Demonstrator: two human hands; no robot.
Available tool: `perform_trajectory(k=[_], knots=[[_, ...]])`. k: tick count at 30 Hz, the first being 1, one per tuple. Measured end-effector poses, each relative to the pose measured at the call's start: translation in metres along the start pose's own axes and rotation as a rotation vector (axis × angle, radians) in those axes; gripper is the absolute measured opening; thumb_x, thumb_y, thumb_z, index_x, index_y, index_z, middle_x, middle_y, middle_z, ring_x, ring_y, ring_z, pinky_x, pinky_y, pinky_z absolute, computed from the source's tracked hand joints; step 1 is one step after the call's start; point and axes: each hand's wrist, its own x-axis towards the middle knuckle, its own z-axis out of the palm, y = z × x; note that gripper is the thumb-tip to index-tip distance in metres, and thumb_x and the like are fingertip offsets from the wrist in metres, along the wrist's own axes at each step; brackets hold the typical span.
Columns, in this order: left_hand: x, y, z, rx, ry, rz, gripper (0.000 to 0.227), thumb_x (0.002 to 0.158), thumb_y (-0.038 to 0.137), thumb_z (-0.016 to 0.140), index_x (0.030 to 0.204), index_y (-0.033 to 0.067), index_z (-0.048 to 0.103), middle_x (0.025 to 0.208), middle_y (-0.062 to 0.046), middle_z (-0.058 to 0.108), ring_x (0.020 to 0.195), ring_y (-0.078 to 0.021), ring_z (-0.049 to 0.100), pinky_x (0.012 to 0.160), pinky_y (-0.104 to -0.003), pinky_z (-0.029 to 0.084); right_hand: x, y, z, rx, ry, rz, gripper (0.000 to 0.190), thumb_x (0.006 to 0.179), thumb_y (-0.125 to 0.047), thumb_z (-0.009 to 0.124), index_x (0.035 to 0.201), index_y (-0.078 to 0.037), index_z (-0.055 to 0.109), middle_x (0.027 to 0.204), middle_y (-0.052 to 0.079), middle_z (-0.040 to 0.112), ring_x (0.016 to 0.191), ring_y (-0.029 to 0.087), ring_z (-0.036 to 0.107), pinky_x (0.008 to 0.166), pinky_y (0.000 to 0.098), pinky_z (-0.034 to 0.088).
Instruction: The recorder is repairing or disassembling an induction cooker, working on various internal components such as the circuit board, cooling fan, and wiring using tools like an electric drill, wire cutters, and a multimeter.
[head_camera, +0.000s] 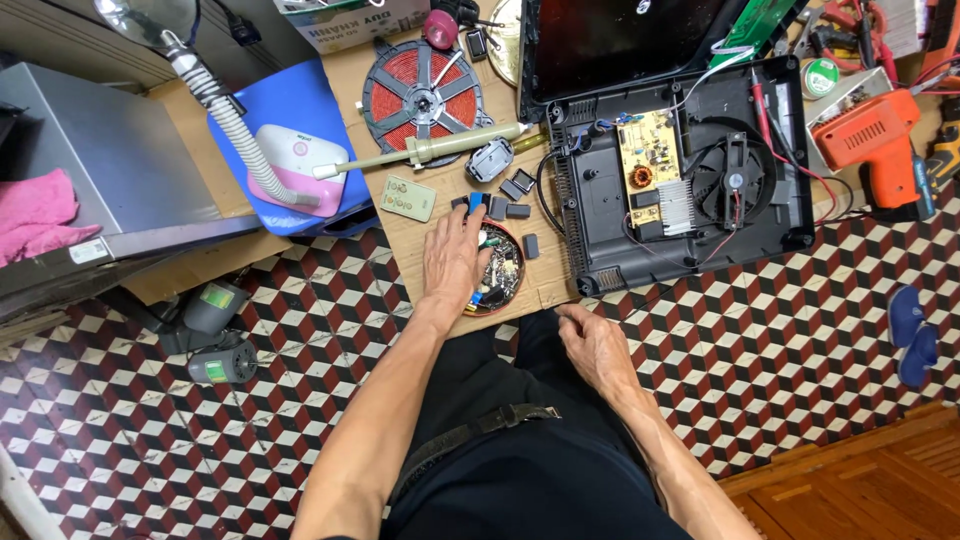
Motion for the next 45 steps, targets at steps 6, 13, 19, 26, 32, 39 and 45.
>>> perform_trajectory(k=[6, 13, 19, 26, 32, 39, 45], knots=[[-0.022, 0.011, -0.012, -0.014, 0.027, 0.095, 0.034, 0.098, 0.009, 0.069, 0.132, 0.0079, 0.064, 0.119, -0.011, 0.063, 0.114, -0.0295, 0.060, 0.096, -0.045, 0.049, 0.001, 0.004, 0.005, 0.013, 0.027, -0.019, 0.032, 0.094, -0.021, 0.058, 0.119, -0.007, 0.073, 0.072, 0.020, 0.073, 0.065, 0.029, 0.073, 0.069, 0.0417, 0.056], [-0.022, 0.008, 0.030, 0.050, -0.489, 0.071, 0.027, 0.094, 0.025, 0.066, 0.115, 0.0078, 0.068, 0.079, -0.020, 0.074, 0.076, -0.0389, 0.072, 0.069, -0.052, 0.056, 0.002, 0.007, 0.004, 0.019, 0.028, 0.014, 0.032, 0.094, -0.021, 0.058, 0.120, -0.008, 0.072, 0.072, 0.019, 0.073, 0.064, 0.028, 0.073, 0.069, 0.0415, 0.057], [-0.022, -0.005, 0.032, 0.106, -0.411, -0.131, 0.026, 0.092, 0.033, 0.068, 0.101, 0.0079, 0.070, 0.075, -0.021, 0.072, 0.075, -0.0399, 0.072, 0.070, -0.052, 0.056, 0.000, 0.011, 0.004, 0.050, 0.017, 0.057, 0.033, 0.095, -0.022, 0.058, 0.121, -0.009, 0.072, 0.072, 0.019, 0.073, 0.065, 0.028, 0.073, 0.070, 0.0414, 0.056], [-0.021, 0.012, 0.009, 0.032, -0.388, -0.088, 0.025, 0.087, 0.019, 0.064, 0.109, 0.0085, 0.070, 0.073, -0.023, 0.071, 0.071, -0.0400, 0.072, 0.070, -0.052, 0.056, 0.002, 0.020, 0.008, 0.050, 0.052, -0.012, 0.032, 0.094, -0.022, 0.058, 0.120, -0.008, 0.073, 0.076, 0.020, 0.073, 0.072, 0.031, 0.073, 0.075, 0.0432, 0.056], [-0.024, 0.016, -0.003, 0.021, -0.491, -0.063, 0.035, 0.084, 0.035, 0.071, 0.111, 0.0132, 0.071, 0.076, -0.023, 0.072, 0.074, -0.0394, 0.072, 0.072, -0.050, 0.056, 0.005, 0.018, 0.007, 0.053, 0.041, 0.019, 0.032, 0.094, -0.022, 0.058, 0.120, -0.010, 0.073, 0.074, 0.020, 0.073, 0.070, 0.032, 0.073, 0.074, 0.0436, 0.056], [-0.027, 0.003, 0.007, 0.176, -0.445, -0.077, 0.028, 0.091, 0.033, 0.067, 0.099, 0.0066, 0.067, 0.075, -0.018, 0.072, 0.073, -0.0373, 0.072, 0.068, -0.052, 0.055, 0.008, 0.023, 0.007, 0.045, 0.022, 0.016, 0.032, 0.095, -0.022, 0.059, 0.122, -0.010, 0.072, 0.072, 0.018, 0.072, 0.067, 0.029, 0.072, 0.072, 0.0435, 0.056], [-0.021, 0.021, 0.007, 0.012, -0.371, 0.002, 0.025, 0.085, 0.019, 0.060, 0.104, 0.0061, 0.069, 0.070, -0.019, 0.071, 0.066, -0.0394, 0.071, 0.063, -0.054, 0.054, 0.009, 0.020, 0.004, 0.050, 0.007, 0.034, 0.032, 0.095, -0.022, 0.058, 0.122, -0.009, 0.072, 0.064, 0.017, 0.069, 0.060, 0.027, 0.069, 0.067, 0.0418, 0.055]])
